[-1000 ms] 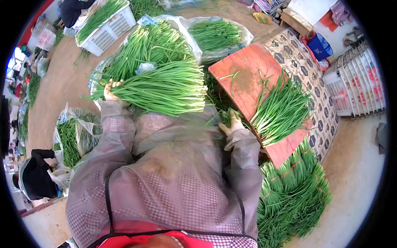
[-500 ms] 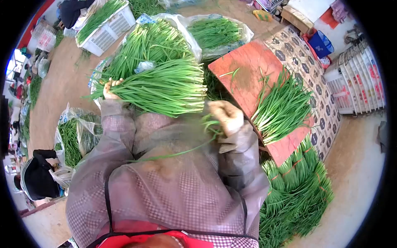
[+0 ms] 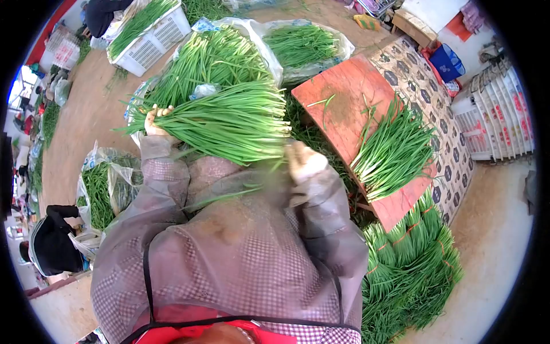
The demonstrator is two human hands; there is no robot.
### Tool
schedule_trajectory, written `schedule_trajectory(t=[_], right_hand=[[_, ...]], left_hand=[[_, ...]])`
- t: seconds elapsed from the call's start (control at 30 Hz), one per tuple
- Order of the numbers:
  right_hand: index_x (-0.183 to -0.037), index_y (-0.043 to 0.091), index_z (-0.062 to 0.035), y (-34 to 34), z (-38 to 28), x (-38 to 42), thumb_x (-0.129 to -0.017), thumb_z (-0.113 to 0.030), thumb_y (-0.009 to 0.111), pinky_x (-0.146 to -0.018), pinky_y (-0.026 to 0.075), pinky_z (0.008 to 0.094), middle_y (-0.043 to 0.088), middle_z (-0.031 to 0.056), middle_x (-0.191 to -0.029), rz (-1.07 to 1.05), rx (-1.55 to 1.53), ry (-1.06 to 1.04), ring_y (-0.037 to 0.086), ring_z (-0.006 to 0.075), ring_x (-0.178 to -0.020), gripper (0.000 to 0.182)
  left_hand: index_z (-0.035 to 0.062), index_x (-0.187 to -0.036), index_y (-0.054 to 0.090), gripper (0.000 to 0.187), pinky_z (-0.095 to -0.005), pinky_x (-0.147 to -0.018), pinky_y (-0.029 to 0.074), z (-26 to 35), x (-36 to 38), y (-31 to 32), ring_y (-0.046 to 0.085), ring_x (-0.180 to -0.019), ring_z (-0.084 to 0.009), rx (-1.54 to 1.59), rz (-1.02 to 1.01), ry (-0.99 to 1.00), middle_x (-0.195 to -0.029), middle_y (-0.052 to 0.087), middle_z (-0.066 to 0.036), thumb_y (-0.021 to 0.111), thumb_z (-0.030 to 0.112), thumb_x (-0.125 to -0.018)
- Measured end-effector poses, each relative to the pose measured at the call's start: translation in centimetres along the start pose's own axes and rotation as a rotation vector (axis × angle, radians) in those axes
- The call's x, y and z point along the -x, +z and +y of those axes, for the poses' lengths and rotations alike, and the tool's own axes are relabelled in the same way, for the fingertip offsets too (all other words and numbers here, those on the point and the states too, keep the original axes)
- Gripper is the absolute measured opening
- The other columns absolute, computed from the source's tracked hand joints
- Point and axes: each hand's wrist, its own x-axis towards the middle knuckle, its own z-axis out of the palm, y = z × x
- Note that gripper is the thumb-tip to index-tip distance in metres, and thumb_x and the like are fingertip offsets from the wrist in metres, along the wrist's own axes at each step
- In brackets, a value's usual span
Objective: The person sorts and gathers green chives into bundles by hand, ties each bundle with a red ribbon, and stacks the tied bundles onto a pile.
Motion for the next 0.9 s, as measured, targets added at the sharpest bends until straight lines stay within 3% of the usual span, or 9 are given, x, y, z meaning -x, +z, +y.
schedule_trajectory(t=[0.1,0.17,0.23,0.3,0.4,0.5,0.73,0.8,0.9], right_hand=[[-0.106,0.064,-0.0075,-0.6,8.4,-0.1,-0.088,-0.028,0.058,-0.069,0.051,0.0415,0.065,0.0214,-0.084,-0.199,0.386,0.318,0.064,0.0363,-0.078,0.028],[-0.114,0.060,-0.0065,-1.6,10.8,1.0,-0.088,-0.031,0.056,-0.073,0.050,0.0419,0.066,0.0206,-0.093,-0.448,0.560,0.270,0.064,0.0357,-0.085,0.036],[-0.120,0.057,-0.0044,-1.3,10.2,2.0,-0.089,-0.028,0.055,-0.078,0.050,0.0397,0.065,0.0204,-0.100,-0.303,0.627,0.277,0.063,0.0350,-0.092,0.040],[-0.123,0.055,-0.0026,-2.2,7.2,0.7,-0.089,-0.024,0.057,-0.078,0.051,0.0360,0.067,0.0184,-0.096,-0.043,0.126,0.220,0.065,0.0295,-0.089,0.040],[-0.095,0.067,-0.0041,-1.9,0.9,0.3,-0.085,-0.018,0.063,-0.067,0.051,0.0301,0.068,0.0126,-0.082,0.087,-0.353,-0.082,0.065,0.0195,-0.071,0.017],[-0.095,0.065,-0.0037,-2.1,-4.4,-0.3,-0.079,-0.018,0.070,-0.060,0.051,0.0318,0.066,0.0103,-0.076,-0.033,0.083,-0.250,0.064,0.0212,-0.064,0.021],[-0.088,0.063,-0.0071,0.2,-4.6,-1.1,-0.081,-0.017,0.066,-0.061,0.052,0.0358,0.065,0.0107,-0.077,0.035,0.087,-0.400,0.064,0.0286,-0.068,0.013],[-0.088,0.063,-0.0072,-0.3,-4.5,-1.1,-0.081,-0.016,0.065,-0.061,0.052,0.0356,0.065,0.0110,-0.078,-0.027,0.064,-0.384,0.064,0.0285,-0.069,0.011],[-0.083,0.063,-0.0077,-0.4,-3.5,-0.7,-0.081,-0.012,0.063,-0.059,0.050,0.0356,0.063,0.0123,-0.075,-0.062,0.030,-0.328,0.064,0.0293,-0.068,0.005]], left_hand=[[0.0060,-0.089,0.050,0.009,-0.0426,-0.080,0.048,0.2,-0.6,-0.8,0.046,-0.056,-0.0191,-0.011,-0.016,-0.001,-0.060,0.042,-0.002,0.053,0.010,-0.082],[0.0109,-0.059,0.039,0.027,-0.0390,-0.085,0.046,0.3,-0.6,-0.7,0.046,-0.058,-0.0188,-0.059,-0.081,-0.014,-0.055,0.040,-0.001,0.052,0.013,-0.084],[0.0106,-0.060,0.040,0.026,-0.0391,-0.084,0.045,0.1,0.0,-0.2,0.046,-0.058,-0.0186,-0.056,-0.044,-0.001,-0.055,0.040,-0.001,0.051,0.012,-0.083],[0.0105,-0.060,0.041,0.026,-0.0397,-0.085,0.045,0.0,0.5,0.6,0.046,-0.058,-0.0190,-0.058,-0.002,0.025,-0.055,0.041,-0.002,0.051,0.012,-0.083],[0.0068,-0.080,0.049,0.007,-0.0441,-0.079,0.048,0.4,-1.4,-1.8,0.046,-0.057,-0.0194,-0.016,-0.111,-0.013,-0.057,0.040,-0.001,0.056,0.009,-0.080],[0.0095,-0.060,0.042,0.027,-0.0407,-0.085,0.045,0.4,-0.6,-1.0,0.048,-0.059,-0.0209,-0.048,-0.094,-0.034,-0.056,0.043,-0.002,0.053,0.013,-0.084],[0.0106,-0.059,0.041,0.028,-0.0406,-0.086,0.045,0.0,0.0,-0.3,0.049,-0.061,-0.0210,-0.083,-0.041,0.032,-0.056,0.043,-0.002,0.053,0.013,-0.084],[0.0057,-0.083,0.051,0.006,-0.0445,-0.082,0.048,0.1,-0.5,-0.9,0.046,-0.058,-0.0202,-0.018,-0.005,0.001,-0.062,0.042,-0.002,0.053,0.011,-0.082],[0.0054,-0.086,0.052,0.009,-0.0451,-0.083,0.048,0.2,-0.4,-1.3,0.046,-0.060,-0.0209,-0.007,-0.028,-0.025,-0.063,0.043,-0.002,0.052,0.013,-0.083]])
